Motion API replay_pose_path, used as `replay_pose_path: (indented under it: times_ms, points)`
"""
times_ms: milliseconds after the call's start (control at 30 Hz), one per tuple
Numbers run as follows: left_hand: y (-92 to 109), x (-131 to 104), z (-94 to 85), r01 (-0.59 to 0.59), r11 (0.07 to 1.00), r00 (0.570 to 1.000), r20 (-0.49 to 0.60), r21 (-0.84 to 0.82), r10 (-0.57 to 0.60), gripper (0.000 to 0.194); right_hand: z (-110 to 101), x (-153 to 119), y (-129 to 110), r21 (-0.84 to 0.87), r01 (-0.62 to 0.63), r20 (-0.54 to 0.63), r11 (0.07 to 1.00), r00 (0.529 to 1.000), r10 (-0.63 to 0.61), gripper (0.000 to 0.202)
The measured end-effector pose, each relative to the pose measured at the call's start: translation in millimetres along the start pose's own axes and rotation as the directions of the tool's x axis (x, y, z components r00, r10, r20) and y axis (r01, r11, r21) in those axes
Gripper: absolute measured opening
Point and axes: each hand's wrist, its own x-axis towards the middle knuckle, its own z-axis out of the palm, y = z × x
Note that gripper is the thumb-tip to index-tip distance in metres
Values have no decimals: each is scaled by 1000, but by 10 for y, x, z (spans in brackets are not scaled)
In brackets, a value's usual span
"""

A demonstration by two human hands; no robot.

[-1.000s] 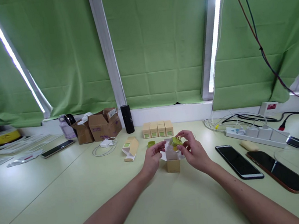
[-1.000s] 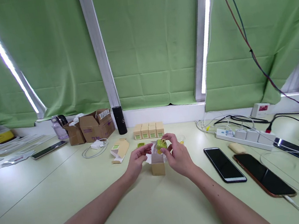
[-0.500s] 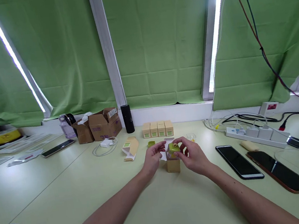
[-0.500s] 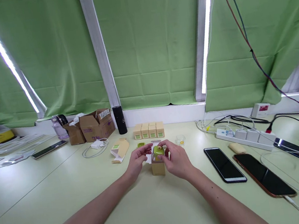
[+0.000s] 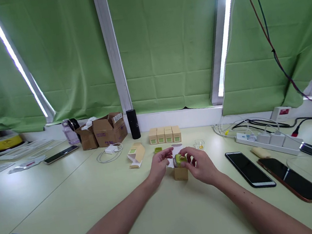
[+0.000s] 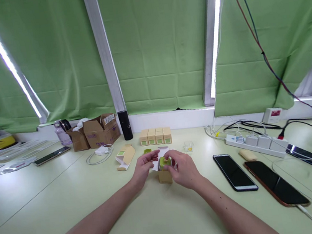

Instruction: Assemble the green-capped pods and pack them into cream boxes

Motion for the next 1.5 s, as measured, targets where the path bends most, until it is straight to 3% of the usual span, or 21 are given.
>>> replay_pose_path:
  times_ms: [633,1100,1500]
  points:
    - [12,-10,4,-3,999,1000,5,-32,4,62,176,27,113,-24,-24,-125,999,992,21,13]
    - [16,10,13,6,999,1000,-4,-35,-6,64,224,46,147,-28,-123,-70,992,990,121,15]
    - [8,2,13,0,999,1000,0,-35,0,63,200,65,104,-40,-119,-6,992,993,119,24]
